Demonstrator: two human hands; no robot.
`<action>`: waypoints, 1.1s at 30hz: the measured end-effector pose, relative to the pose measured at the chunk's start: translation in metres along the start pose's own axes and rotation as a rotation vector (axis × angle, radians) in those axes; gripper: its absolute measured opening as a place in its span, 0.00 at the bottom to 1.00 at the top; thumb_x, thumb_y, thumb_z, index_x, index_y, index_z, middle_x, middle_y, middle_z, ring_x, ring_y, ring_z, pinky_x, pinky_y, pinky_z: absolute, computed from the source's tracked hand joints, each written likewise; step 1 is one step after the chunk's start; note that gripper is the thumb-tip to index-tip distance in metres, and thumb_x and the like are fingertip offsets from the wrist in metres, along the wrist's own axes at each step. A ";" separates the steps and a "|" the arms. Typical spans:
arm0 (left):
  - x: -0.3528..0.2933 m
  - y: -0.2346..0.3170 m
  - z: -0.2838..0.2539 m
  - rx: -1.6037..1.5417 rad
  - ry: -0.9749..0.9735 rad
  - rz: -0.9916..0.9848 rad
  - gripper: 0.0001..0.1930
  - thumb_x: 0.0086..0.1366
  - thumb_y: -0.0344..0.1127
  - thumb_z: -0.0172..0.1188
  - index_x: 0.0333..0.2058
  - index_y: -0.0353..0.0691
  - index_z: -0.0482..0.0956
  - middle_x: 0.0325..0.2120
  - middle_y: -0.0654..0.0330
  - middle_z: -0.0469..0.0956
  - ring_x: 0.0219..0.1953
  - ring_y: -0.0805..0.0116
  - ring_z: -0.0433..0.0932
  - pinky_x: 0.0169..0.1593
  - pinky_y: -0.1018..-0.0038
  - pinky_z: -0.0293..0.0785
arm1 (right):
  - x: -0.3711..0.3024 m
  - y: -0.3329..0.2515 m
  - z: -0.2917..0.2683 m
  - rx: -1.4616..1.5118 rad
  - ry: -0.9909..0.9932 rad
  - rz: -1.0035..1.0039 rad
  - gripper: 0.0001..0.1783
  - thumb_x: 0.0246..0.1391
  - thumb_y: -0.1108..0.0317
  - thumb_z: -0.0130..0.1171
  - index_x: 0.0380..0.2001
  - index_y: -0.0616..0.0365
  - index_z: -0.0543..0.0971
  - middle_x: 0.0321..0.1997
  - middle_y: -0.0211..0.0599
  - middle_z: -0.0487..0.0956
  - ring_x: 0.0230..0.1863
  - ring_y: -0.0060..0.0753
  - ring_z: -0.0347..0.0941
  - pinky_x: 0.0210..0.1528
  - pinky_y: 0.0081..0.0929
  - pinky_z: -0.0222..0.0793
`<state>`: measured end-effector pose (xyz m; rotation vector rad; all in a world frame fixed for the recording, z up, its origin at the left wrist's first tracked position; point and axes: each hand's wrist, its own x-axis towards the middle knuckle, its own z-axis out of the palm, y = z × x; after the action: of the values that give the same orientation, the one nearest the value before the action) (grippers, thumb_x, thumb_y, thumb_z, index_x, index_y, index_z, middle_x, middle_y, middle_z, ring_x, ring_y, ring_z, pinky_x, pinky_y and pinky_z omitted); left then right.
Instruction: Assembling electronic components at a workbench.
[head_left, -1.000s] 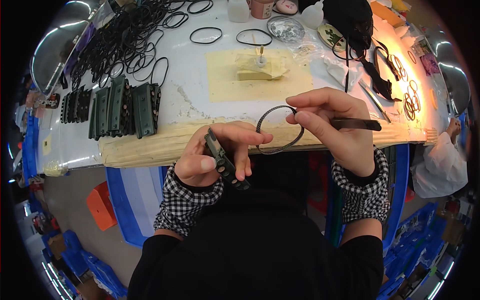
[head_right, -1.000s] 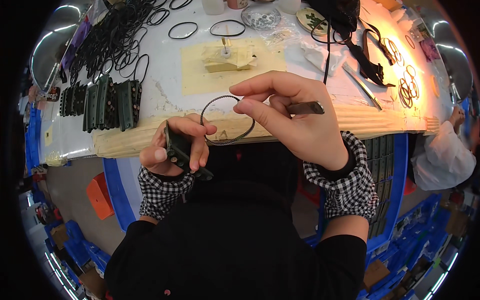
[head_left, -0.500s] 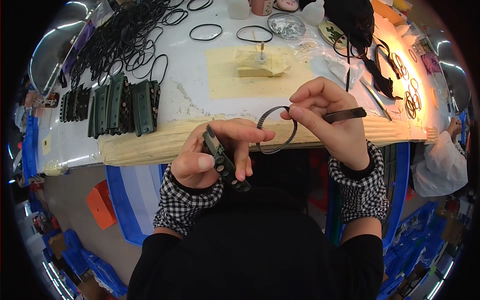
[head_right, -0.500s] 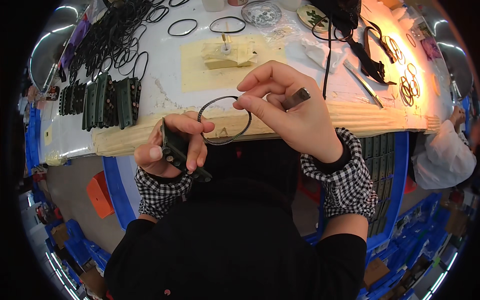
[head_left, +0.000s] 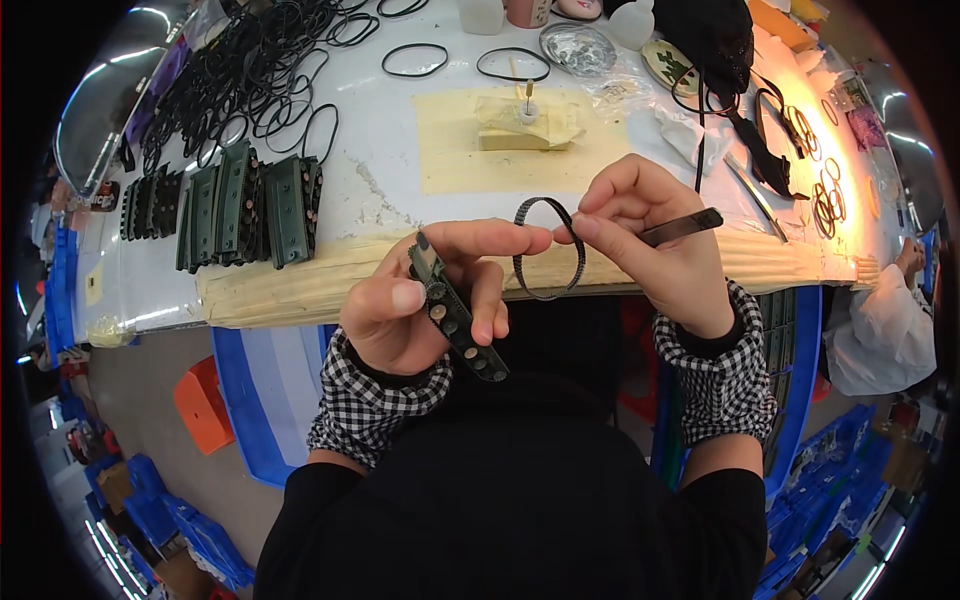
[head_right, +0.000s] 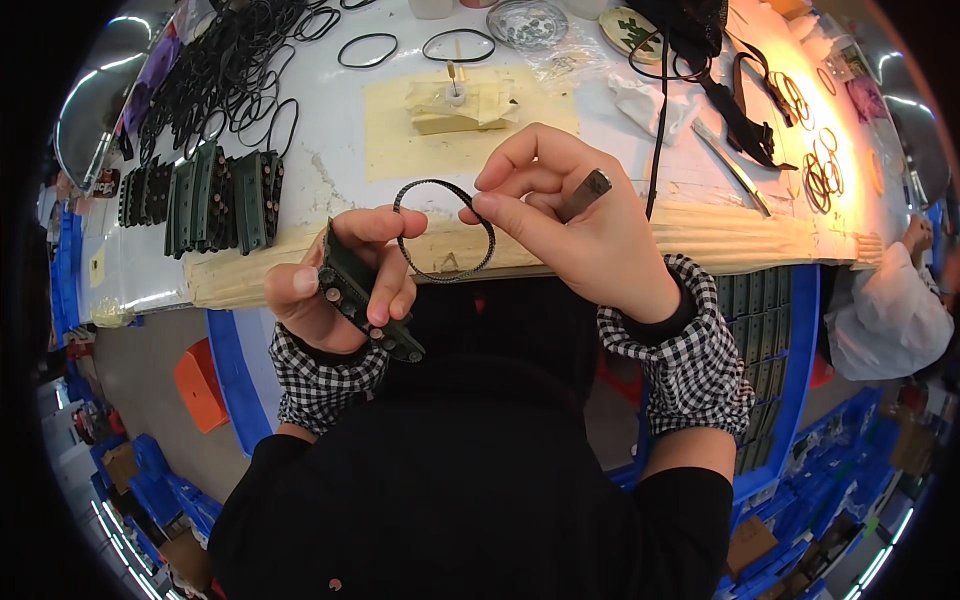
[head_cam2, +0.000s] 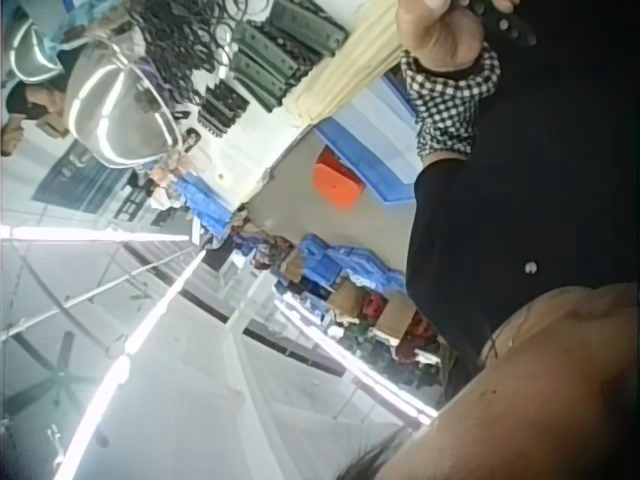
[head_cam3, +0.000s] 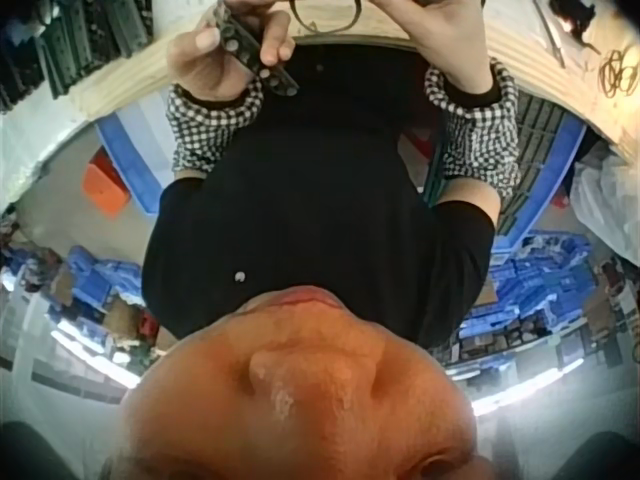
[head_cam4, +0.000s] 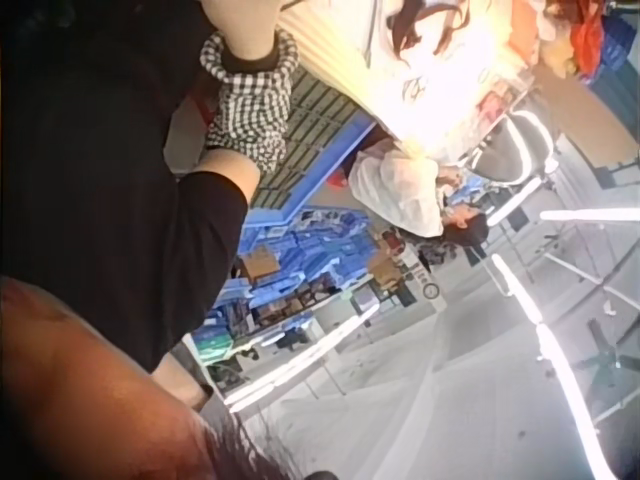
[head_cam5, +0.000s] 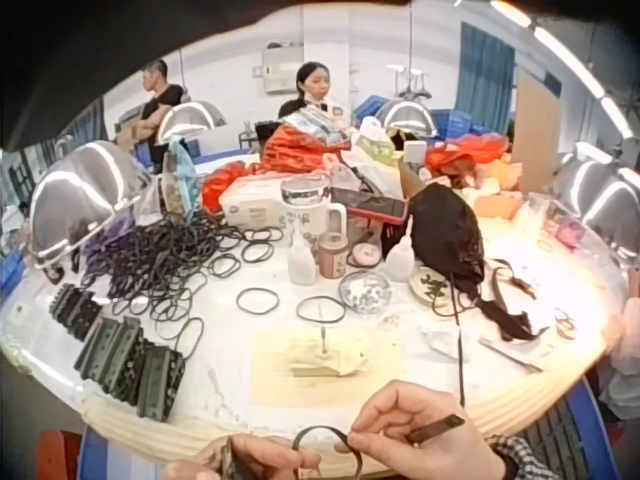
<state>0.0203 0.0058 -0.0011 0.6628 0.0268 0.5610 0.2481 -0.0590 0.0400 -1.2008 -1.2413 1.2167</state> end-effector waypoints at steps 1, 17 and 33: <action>0.000 0.000 0.000 0.000 -0.005 -0.002 0.39 0.52 0.46 0.58 0.58 0.21 0.64 0.59 0.37 0.65 0.27 0.66 0.78 0.38 0.69 0.76 | 0.000 -0.001 0.000 0.001 -0.001 0.000 0.06 0.58 0.75 0.59 0.36 0.64 0.72 0.32 0.39 0.83 0.35 0.18 0.78 0.33 0.13 0.68; 0.006 -0.009 -0.011 -0.405 0.063 0.119 0.39 0.59 0.45 0.49 0.61 0.17 0.57 0.61 0.36 0.60 0.33 0.67 0.77 0.47 0.69 0.79 | -0.009 0.005 -0.003 -0.809 -0.196 -0.563 0.17 0.43 0.77 0.67 0.40 0.53 0.82 0.36 0.31 0.76 0.23 0.29 0.72 0.23 0.27 0.67; -0.001 0.000 0.002 0.068 0.682 0.080 0.14 0.64 0.37 0.50 0.45 0.35 0.70 0.38 0.53 0.75 0.36 0.66 0.76 0.51 0.60 0.76 | -0.028 -0.008 0.026 -0.187 0.299 -0.145 0.04 0.55 0.78 0.61 0.35 0.65 0.79 0.30 0.29 0.79 0.23 0.09 0.61 0.25 0.12 0.54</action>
<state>0.0204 0.0042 0.0000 0.5144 0.6623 0.8450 0.2227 -0.0881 0.0476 -1.3482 -1.2107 0.7952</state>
